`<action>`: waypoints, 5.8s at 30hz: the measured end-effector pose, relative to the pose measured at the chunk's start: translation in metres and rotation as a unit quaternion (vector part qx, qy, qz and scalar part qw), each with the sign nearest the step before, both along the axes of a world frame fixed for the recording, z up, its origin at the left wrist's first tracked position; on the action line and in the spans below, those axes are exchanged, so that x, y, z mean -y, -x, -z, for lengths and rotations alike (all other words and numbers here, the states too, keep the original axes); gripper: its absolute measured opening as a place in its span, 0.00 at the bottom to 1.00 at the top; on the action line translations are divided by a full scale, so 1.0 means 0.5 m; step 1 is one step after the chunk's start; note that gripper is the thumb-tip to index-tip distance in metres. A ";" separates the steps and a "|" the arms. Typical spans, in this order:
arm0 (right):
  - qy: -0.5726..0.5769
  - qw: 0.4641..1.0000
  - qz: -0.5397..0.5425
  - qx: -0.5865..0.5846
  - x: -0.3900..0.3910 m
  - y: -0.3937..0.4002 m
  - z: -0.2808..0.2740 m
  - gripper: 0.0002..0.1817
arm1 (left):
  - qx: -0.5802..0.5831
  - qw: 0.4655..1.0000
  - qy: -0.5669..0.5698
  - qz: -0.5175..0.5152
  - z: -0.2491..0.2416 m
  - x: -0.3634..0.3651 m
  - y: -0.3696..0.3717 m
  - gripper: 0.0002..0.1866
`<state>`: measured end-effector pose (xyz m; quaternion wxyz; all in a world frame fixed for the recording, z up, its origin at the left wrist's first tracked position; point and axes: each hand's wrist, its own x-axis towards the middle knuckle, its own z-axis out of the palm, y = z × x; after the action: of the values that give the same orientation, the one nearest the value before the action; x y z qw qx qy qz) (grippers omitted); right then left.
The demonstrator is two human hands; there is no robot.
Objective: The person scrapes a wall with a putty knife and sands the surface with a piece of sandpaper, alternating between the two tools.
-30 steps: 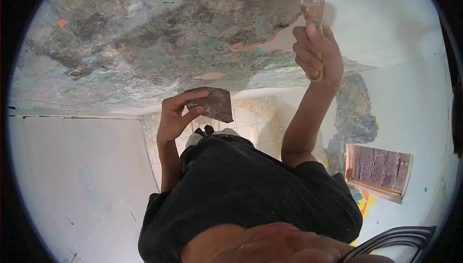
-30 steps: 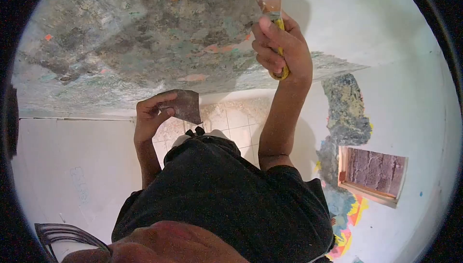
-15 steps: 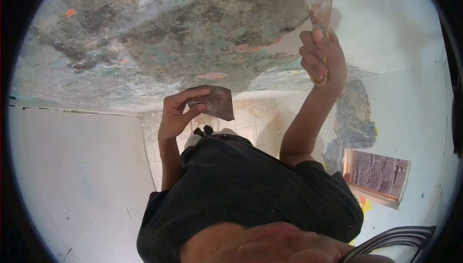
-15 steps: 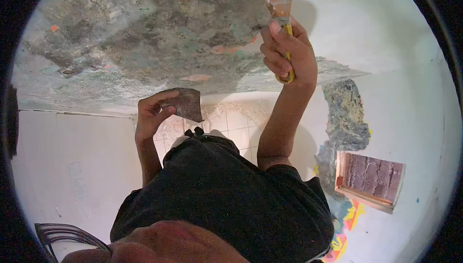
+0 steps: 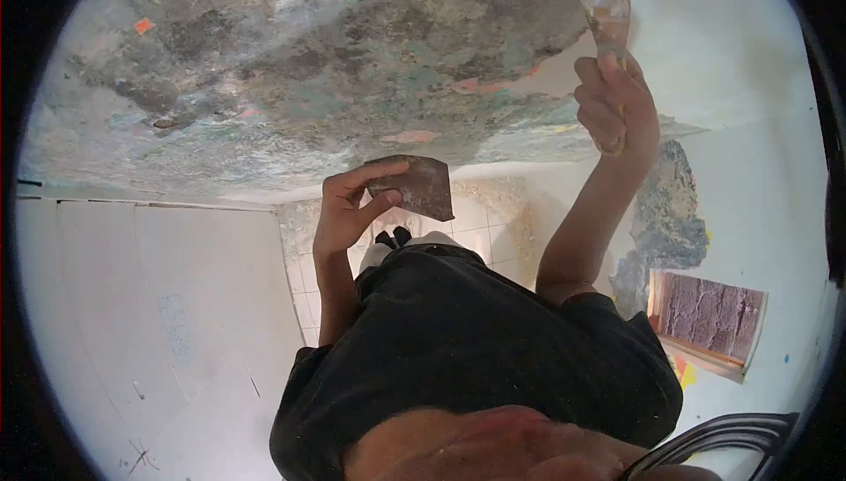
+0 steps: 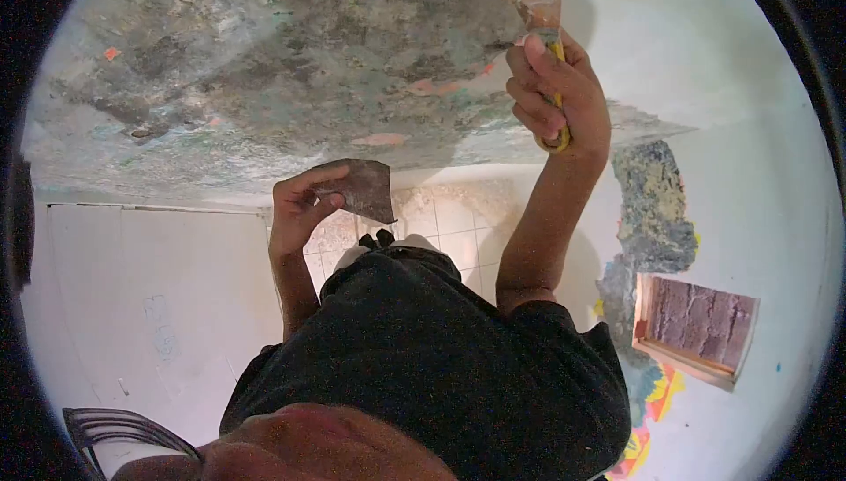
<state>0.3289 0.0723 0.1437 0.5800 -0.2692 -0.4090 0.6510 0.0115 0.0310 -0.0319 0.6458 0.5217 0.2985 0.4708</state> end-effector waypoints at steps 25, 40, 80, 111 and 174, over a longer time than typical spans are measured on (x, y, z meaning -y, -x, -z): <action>-0.020 1.000 0.000 0.008 -0.008 -0.006 0.021 0.15 | -0.001 1.000 -0.023 -0.007 -0.015 0.029 0.012 0.23; -0.015 1.000 -0.012 -0.022 -0.009 0.032 0.015 0.05 | -0.013 0.999 -0.047 -0.008 -0.032 0.024 0.021 0.24; -0.039 0.996 0.015 -0.079 -0.008 0.078 0.033 0.10 | -0.027 0.999 -0.012 0.033 -0.037 0.037 0.033 0.24; -0.019 0.992 -0.018 -0.119 -0.002 0.070 0.028 0.08 | -0.060 0.997 -0.052 0.017 -0.063 0.056 -0.002 0.23; 0.115 0.928 -0.052 0.350 0.122 0.039 0.361 0.31 | -0.302 0.914 -0.236 -0.131 -0.142 0.007 -0.077 0.20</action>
<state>0.3096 0.0112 -0.0366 0.3302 -0.5231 -0.5219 0.5873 0.0499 0.0274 0.0393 0.3157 0.7325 0.4253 0.4277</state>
